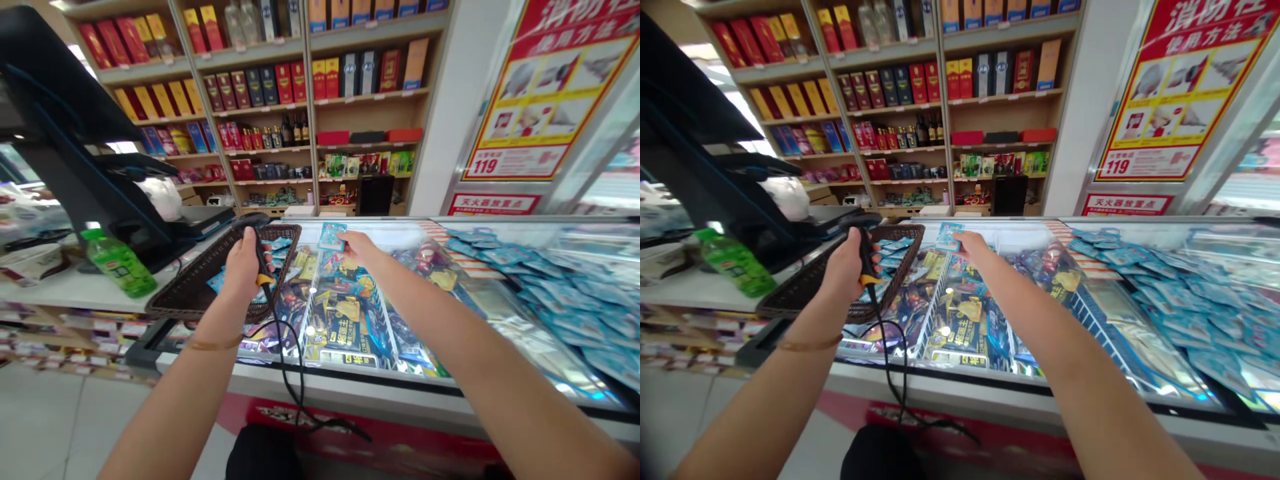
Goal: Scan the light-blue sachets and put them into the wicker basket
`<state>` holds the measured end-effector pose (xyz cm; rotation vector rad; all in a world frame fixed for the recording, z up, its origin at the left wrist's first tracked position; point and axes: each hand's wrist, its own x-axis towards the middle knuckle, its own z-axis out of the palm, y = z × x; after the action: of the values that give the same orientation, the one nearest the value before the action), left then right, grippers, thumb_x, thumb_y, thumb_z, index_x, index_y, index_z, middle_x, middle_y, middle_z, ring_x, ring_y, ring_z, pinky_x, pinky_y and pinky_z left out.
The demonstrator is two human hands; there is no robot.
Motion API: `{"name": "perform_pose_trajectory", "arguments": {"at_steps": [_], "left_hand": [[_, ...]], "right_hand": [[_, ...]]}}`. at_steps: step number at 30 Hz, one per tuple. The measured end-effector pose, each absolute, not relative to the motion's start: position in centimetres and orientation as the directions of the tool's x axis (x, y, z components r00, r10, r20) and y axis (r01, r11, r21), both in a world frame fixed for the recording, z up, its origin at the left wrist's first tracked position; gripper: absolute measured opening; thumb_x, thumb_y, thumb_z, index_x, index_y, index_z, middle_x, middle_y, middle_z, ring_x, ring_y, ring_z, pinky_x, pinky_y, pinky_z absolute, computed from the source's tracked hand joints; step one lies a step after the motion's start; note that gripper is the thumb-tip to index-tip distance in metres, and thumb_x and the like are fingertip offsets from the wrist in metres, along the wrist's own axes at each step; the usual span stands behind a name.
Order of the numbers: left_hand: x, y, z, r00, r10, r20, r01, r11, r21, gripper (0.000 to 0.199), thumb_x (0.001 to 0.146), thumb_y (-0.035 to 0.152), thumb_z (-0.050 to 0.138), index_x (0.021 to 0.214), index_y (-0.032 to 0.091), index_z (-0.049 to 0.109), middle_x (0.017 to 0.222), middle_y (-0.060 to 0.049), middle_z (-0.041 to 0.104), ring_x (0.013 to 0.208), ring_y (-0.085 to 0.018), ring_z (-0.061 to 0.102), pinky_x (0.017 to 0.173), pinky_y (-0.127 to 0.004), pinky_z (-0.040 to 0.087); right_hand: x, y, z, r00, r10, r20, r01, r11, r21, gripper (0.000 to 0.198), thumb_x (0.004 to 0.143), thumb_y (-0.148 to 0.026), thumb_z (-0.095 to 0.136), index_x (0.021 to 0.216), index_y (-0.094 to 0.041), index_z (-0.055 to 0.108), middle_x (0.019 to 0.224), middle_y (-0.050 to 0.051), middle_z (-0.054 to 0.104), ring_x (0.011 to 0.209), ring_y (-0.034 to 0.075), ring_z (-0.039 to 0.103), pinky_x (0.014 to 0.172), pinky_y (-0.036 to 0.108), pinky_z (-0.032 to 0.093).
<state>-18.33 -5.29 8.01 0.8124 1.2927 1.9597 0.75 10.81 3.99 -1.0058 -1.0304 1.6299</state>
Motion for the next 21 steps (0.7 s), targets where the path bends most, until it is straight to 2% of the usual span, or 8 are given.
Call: {"name": "perform_pose_trajectory", "arguments": {"at_steps": [3,7,11,15,21], "left_hand": [[-21.4,-6.4,7.0,-0.668,0.733,0.124,-0.181,-0.322,0.929,0.036,0.099,0.053,0.058,0.091,0.018,0.055,0.066,0.003,0.058,0.045,-0.008,0.05,0.04,-0.017,0.04],[-23.4,-7.1,6.3,-0.698,0.706,0.118,-0.18,-0.333,0.926,0.035,0.101,0.051,0.056,0.089,0.019,0.054,0.068,0.003,0.06,0.045,-0.008,0.05,0.041,-0.018,0.041],[-23.1,-7.2,6.4,-0.693,0.715,0.092,-0.199,-0.313,0.929,0.033,0.102,0.05,0.054,0.091,0.019,0.054,0.067,0.003,0.058,0.044,-0.008,0.05,0.04,-0.018,0.041],[-21.6,-6.8,6.6,-0.673,0.735,0.076,-0.216,-0.294,0.931,0.033,0.104,0.048,0.051,0.091,0.018,0.054,0.065,0.004,0.057,0.044,-0.008,0.049,0.04,-0.018,0.04],[-16.8,-5.1,6.4,-0.604,0.795,0.058,-0.271,-0.274,0.923,0.035,0.102,0.051,0.053,0.09,0.018,0.055,0.064,0.004,0.058,0.044,-0.008,0.048,0.042,-0.018,0.041]], "right_hand": [[-4.6,9.5,4.7,-0.367,0.92,-0.137,-0.192,-0.219,-0.957,0.02,0.088,-0.02,0.08,0.079,-0.019,0.061,0.06,-0.003,0.067,0.063,0.014,0.071,0.079,0.031,0.064],[-9.4,8.0,4.5,-0.491,0.863,-0.118,-0.142,-0.213,-0.967,0.017,0.093,-0.014,0.071,0.08,-0.019,0.062,0.063,-0.001,0.069,0.066,0.013,0.071,0.088,0.034,0.062],[-10.8,7.7,3.7,-0.457,0.88,-0.131,-0.157,-0.225,-0.962,0.015,0.094,-0.011,0.067,0.083,-0.02,0.062,0.074,0.002,0.072,0.078,0.014,0.073,0.1,0.036,0.057],[-8.7,8.3,2.9,-0.425,0.898,-0.117,-0.174,-0.208,-0.963,0.013,0.089,-0.01,0.07,0.084,-0.02,0.064,0.085,0.005,0.073,0.085,0.016,0.073,0.102,0.037,0.057],[-2.4,9.3,2.2,-0.34,0.932,-0.126,-0.205,-0.204,-0.957,0.013,0.093,-0.009,0.065,0.084,-0.019,0.064,0.084,0.006,0.071,0.084,0.015,0.072,0.103,0.037,0.057]]}}
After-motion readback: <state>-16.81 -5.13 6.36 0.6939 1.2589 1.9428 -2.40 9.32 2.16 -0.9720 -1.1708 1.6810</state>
